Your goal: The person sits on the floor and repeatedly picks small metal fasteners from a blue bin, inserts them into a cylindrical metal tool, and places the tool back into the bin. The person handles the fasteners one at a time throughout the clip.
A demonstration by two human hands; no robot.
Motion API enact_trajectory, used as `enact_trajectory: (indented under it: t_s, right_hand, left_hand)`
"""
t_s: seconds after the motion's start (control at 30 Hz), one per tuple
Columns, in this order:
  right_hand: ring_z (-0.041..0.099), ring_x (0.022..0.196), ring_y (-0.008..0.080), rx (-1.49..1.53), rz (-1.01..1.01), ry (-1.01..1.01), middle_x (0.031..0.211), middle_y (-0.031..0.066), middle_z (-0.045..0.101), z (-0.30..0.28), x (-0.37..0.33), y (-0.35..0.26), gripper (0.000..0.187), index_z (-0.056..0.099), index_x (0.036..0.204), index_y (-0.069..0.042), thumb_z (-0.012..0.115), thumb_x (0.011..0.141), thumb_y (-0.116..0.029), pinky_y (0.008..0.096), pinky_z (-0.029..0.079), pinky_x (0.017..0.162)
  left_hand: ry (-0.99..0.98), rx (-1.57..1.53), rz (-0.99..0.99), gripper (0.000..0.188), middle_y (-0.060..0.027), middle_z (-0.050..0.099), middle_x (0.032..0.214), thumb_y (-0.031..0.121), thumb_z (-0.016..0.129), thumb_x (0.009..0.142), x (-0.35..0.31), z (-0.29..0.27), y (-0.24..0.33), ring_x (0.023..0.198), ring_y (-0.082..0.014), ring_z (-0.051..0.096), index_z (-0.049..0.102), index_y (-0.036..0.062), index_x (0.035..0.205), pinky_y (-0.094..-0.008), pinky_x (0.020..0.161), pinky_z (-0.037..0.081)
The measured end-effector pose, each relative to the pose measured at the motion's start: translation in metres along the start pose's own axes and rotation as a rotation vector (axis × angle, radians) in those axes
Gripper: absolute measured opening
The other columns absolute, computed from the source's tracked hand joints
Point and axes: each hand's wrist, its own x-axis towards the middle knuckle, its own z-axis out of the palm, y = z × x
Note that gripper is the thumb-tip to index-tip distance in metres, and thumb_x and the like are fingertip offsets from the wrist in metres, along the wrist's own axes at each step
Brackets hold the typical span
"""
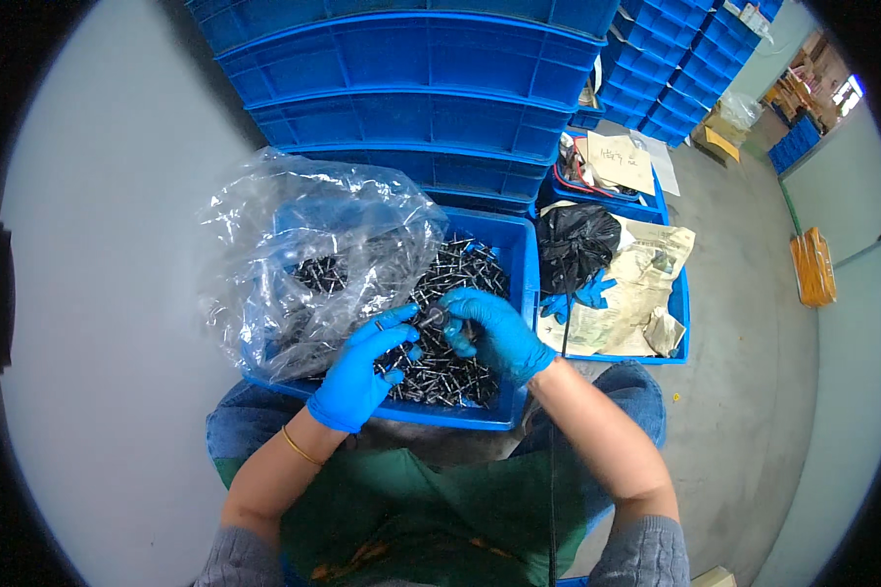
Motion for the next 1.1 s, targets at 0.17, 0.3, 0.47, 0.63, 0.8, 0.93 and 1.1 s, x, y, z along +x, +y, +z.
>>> enact_trajectory:
  t_s: [0.17,0.3,0.47,0.63,0.8,0.93,1.1]
  right_hand:
    - [0.045,0.055,0.0117,0.335,0.15,0.051,0.071,0.0039,0.051,0.011,-0.006,0.011,0.019,0.052,0.091,-0.005,0.046,0.081,-0.02,0.0236,0.036,0.047]
    - [0.046,0.055,0.0134,0.384,0.202,0.05,0.07,0.006,0.053,0.008,-0.003,0.019,0.025,0.054,0.091,-0.004,0.047,0.078,-0.024,0.0251,0.036,0.047]
    - [0.049,0.057,0.0142,0.383,0.213,0.116,0.073,0.0064,0.055,0.012,-0.001,0.019,0.024,0.054,0.092,-0.004,0.047,0.078,-0.023,0.025,0.038,0.046]
    - [0.047,0.057,0.0126,0.45,0.232,0.061,0.076,0.0051,0.055,0.009,-0.002,0.021,0.018,0.053,0.091,-0.006,0.046,0.08,-0.018,0.0243,0.04,0.05]
    - [0.047,0.057,0.0118,0.299,0.136,0.105,0.075,0.0043,0.054,0.018,-0.003,0.023,0.017,0.053,0.089,-0.006,0.046,0.082,-0.019,0.0233,0.04,0.052]
    - [0.049,0.06,0.0117,-0.3,-0.288,0.204,0.074,0.0042,0.054,0.016,-0.005,0.027,0.013,0.053,0.087,-0.002,0.049,0.081,-0.012,0.0239,0.042,0.056]
    - [0.052,0.067,0.0086,-1.064,-0.666,0.298,0.074,0.006,0.055,0.028,-0.016,0.015,0.018,0.051,0.095,-0.001,0.055,0.078,-0.005,0.0221,0.043,0.062]
  left_hand:
    - [0.002,0.024,0.037,0.027,-0.0007,0.054,0.079,0.002,0.054,0.077,0.003,0.013,-0.013,0.06,-0.0036,0.046,0.053,0.0058,0.104,-0.0146,0.042,0.029]
    - [-0.011,0.145,0.184,0.027,-0.0001,0.055,0.076,0.002,0.056,0.076,0.003,0.012,-0.02,0.054,-0.0014,0.043,0.055,0.0054,0.104,-0.0138,0.042,0.03]
    - [-0.004,0.39,0.385,0.032,0.0001,0.056,0.083,-0.001,0.058,0.074,0.007,0.008,-0.025,0.067,-0.004,0.049,0.053,0.0035,0.105,-0.017,0.058,0.041]
    - [0.025,0.38,0.545,0.03,-0.0015,0.056,0.086,-0.002,0.06,0.072,0.011,0.011,-0.027,0.082,-0.0085,0.052,0.054,0.0017,0.1,-0.0228,0.076,0.043]
    - [0.125,0.433,0.578,0.02,-0.0032,0.056,0.084,-0.001,0.059,0.074,0.007,0.011,-0.03,0.076,-0.0077,0.052,0.055,0.0027,0.093,-0.0216,0.068,0.044]
    - [0.183,0.138,0.208,0.01,-0.0038,0.055,0.079,0.006,0.053,0.081,0.006,0.01,-0.023,0.063,-0.0071,0.05,0.054,0.0048,0.09,-0.0182,0.054,0.039]
    - [0.131,0.103,0.299,0.031,-0.0057,0.054,0.088,0.001,0.056,0.075,0.005,0.008,-0.026,0.073,-0.0075,0.05,0.05,0.0045,0.106,-0.0193,0.052,0.039]
